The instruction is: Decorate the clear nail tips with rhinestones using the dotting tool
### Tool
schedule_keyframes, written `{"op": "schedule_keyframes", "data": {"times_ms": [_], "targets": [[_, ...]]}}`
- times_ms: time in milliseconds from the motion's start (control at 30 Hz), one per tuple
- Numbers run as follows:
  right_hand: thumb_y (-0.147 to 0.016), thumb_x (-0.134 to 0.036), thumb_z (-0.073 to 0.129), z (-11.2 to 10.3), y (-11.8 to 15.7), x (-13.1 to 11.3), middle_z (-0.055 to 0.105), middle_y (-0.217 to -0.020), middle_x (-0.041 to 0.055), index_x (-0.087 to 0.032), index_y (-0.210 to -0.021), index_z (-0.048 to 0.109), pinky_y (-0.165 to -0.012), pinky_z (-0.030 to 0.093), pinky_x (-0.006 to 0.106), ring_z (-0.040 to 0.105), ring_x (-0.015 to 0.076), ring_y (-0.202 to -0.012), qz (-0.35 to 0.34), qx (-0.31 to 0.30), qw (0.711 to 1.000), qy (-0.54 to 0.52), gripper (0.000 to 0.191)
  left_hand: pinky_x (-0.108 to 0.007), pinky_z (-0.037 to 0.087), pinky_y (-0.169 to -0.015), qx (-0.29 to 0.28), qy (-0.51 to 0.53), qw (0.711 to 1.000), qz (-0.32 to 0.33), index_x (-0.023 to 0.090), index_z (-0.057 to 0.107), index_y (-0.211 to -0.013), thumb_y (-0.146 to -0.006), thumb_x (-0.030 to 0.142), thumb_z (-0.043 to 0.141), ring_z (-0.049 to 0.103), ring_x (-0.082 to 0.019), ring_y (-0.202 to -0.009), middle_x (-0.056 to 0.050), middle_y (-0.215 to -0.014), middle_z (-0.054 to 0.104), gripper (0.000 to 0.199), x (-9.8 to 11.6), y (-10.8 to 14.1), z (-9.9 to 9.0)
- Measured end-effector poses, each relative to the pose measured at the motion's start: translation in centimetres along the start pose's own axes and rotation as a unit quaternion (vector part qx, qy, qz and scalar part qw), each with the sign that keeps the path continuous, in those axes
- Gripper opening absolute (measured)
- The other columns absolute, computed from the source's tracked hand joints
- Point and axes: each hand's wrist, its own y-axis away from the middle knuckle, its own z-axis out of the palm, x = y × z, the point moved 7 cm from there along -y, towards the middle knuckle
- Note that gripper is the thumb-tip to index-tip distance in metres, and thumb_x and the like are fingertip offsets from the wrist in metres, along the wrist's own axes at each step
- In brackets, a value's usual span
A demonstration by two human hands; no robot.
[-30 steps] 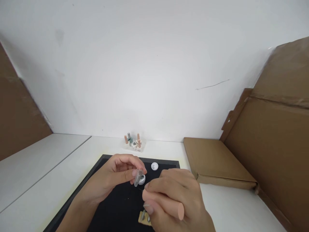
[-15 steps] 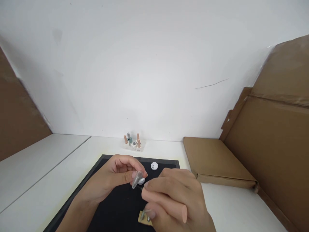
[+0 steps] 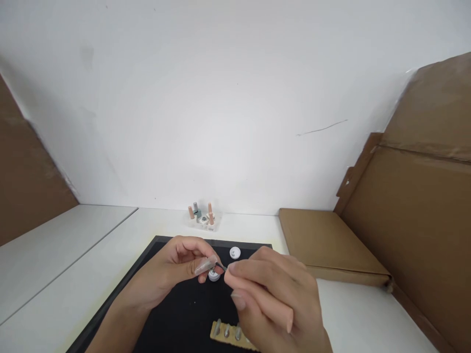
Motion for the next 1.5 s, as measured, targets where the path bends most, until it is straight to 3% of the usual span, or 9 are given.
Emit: {"op": "schedule_keyframes", "data": {"times_ms": [300, 500, 700, 933, 1200, 1500], "targets": [[-0.082, -0.009, 0.056, 0.5, -0.5, -0.2, 0.065, -0.067, 0.0004, -0.018, -0.095, 0.067, -0.044, 0.045, 0.022, 0.059, 0.011, -0.053, 0.009, -0.028, 0.999, -0.046, 0.019, -0.019, 0.043, -0.059, -0.002, 0.012, 1.0, -0.001, 0.016, 0.074, -0.077, -0.078, 0.031, 0.074, 0.055, -0.007, -0.058, -0.002, -0.074, 0.074, 0.015, 0.1, 0.1, 0.2], [-0.077, -0.004, 0.054, 0.4, -0.9, -0.5, 0.064, -0.057, -0.0015, -0.017, -0.08, 0.064, -0.04, 0.04, 0.021, 0.054, 0.0092, -0.046, 0.006, -0.012, 1.0, -0.008, 0.016, -0.019, 0.042, -0.06, 0.004, -0.006, 1.0, -0.006, 0.015, 0.074, -0.076, -0.08, 0.029, 0.073, 0.054, -0.007, -0.059, -0.002, -0.074, 0.074, 0.014, 0.0, 0.2, 0.1], [-0.078, -0.007, 0.055, 0.0, -0.5, -0.3, 0.065, -0.059, -0.0005, -0.016, -0.081, 0.064, -0.041, 0.042, 0.021, 0.056, 0.0097, -0.047, 0.0, 0.018, 1.0, -0.007, 0.014, -0.019, 0.042, -0.059, 0.005, -0.02, 1.0, -0.001, 0.015, 0.073, -0.076, -0.08, 0.031, 0.072, 0.054, -0.008, -0.059, -0.003, -0.073, 0.073, 0.016, 0.2, 0.1, 0.1], [-0.081, -0.008, 0.055, 0.4, -0.8, -0.5, 0.067, -0.066, -0.0002, -0.018, -0.093, 0.067, -0.044, 0.046, 0.022, 0.061, 0.0112, -0.053, 0.0, -0.019, 0.999, -0.029, 0.02, -0.02, 0.044, -0.06, 0.002, 0.009, 1.0, -0.002, 0.014, 0.073, -0.077, -0.077, 0.034, 0.075, 0.054, -0.008, -0.058, -0.003, -0.073, 0.073, 0.019, 0.2, 0.1, 0.2], [-0.077, -0.005, 0.054, -0.1, -0.5, -0.4, 0.064, -0.056, -0.0014, -0.018, -0.076, 0.063, -0.04, 0.041, 0.023, 0.054, 0.01, -0.044, 0.005, 0.016, 1.0, -0.003, 0.015, -0.02, 0.042, -0.059, 0.01, -0.023, 1.0, 0.0, 0.015, 0.072, -0.075, -0.081, 0.031, 0.071, 0.053, -0.009, -0.059, -0.003, -0.072, 0.072, 0.018, 0.1, 0.1, 0.0], [-0.082, -0.007, 0.054, 0.2, -0.5, -0.5, 0.069, -0.068, 0.0008, -0.017, -0.092, 0.067, -0.045, 0.046, 0.023, 0.06, 0.0118, -0.054, -0.01, -0.014, 1.0, -0.019, 0.019, -0.02, 0.044, -0.061, -0.002, -0.006, 1.0, -0.006, 0.015, 0.073, -0.077, -0.081, 0.031, 0.072, 0.054, -0.008, -0.06, -0.003, -0.075, 0.073, 0.016, 0.2, 0.2, 0.2]]}}
